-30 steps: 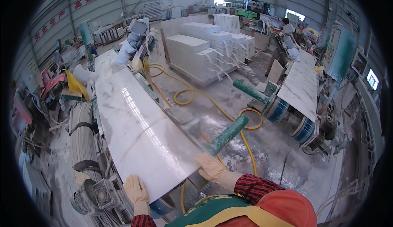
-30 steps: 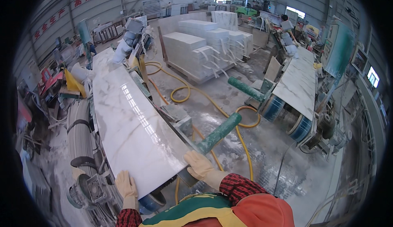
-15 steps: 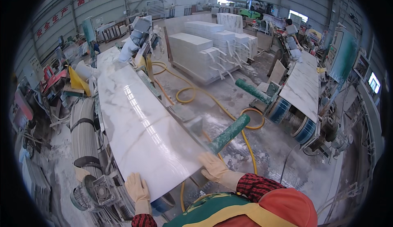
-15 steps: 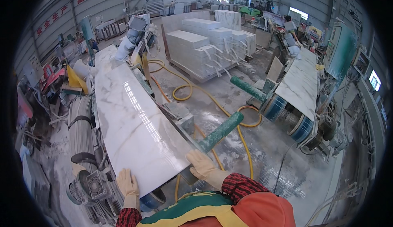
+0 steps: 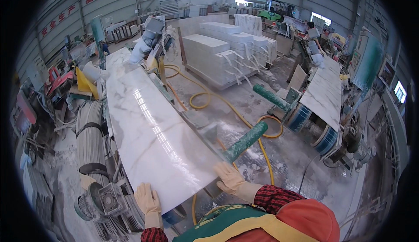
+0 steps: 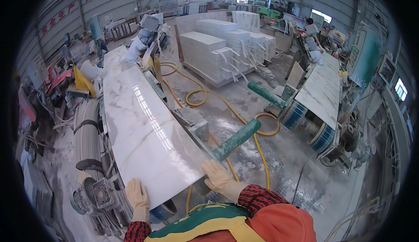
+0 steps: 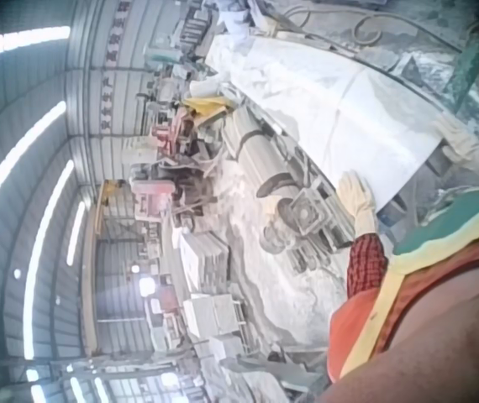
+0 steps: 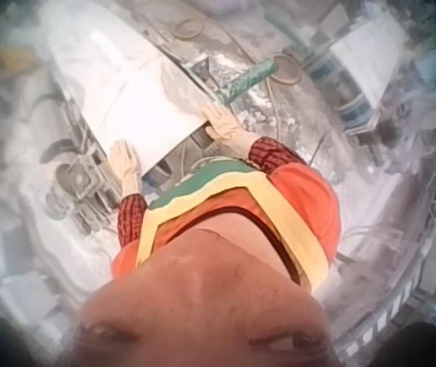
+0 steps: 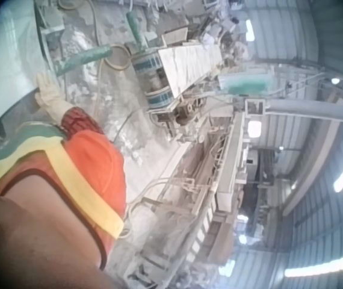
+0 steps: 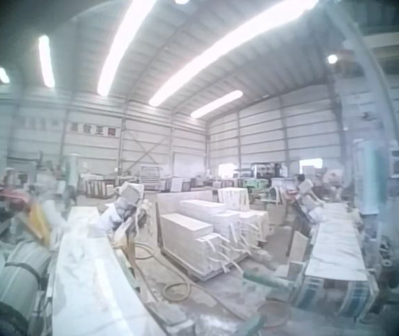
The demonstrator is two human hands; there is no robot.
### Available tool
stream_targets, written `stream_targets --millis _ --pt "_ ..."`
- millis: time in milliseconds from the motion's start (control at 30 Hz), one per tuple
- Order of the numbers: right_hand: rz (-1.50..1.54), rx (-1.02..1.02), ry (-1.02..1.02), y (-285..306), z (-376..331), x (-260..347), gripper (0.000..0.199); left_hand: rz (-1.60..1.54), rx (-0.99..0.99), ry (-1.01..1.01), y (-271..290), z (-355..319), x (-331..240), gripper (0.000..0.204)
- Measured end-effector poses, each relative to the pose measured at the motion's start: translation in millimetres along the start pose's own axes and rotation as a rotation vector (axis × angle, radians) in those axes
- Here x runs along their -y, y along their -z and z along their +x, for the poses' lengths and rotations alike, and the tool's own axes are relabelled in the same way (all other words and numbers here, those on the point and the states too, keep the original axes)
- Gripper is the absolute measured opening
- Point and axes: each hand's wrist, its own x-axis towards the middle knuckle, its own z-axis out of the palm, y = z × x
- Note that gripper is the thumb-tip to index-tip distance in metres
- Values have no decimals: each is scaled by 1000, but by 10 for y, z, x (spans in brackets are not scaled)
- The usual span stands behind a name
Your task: The person repeatedly picks up large white stone slabs from a conveyor, turns them over, and places them back onto the conveyor. The person wears gloves and an apron while handling the slabs in a factory setting.
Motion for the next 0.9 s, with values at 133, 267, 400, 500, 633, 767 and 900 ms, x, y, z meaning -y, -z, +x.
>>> stream_targets --millis 133,267,400,500,633,767,900 --pt "4 14 -10 64 -29 48 71 5 -29 -25 -34 -45 17 44" --pt "-12 38 -14 91 -74 46 72 8 -37 -50 -4 -49 -11 45" --pt "-6 50 0 100 -103 43 73 -3 -17 -34 12 -73 -26 45" --pt "3 57 4 159 -107 78 72 4 -6 -19 -29 -107 12 45" --pt "20 -95 50 221 -83 155 62 8 18 -2 -27 -115 -6 46" --pt "15 -103 60 237 -98 133 61 -6 48 8 58 -85 -97 47" --pt "58 -101 68 263 -90 120 54 6 20 -36 64 -123 -52 46"
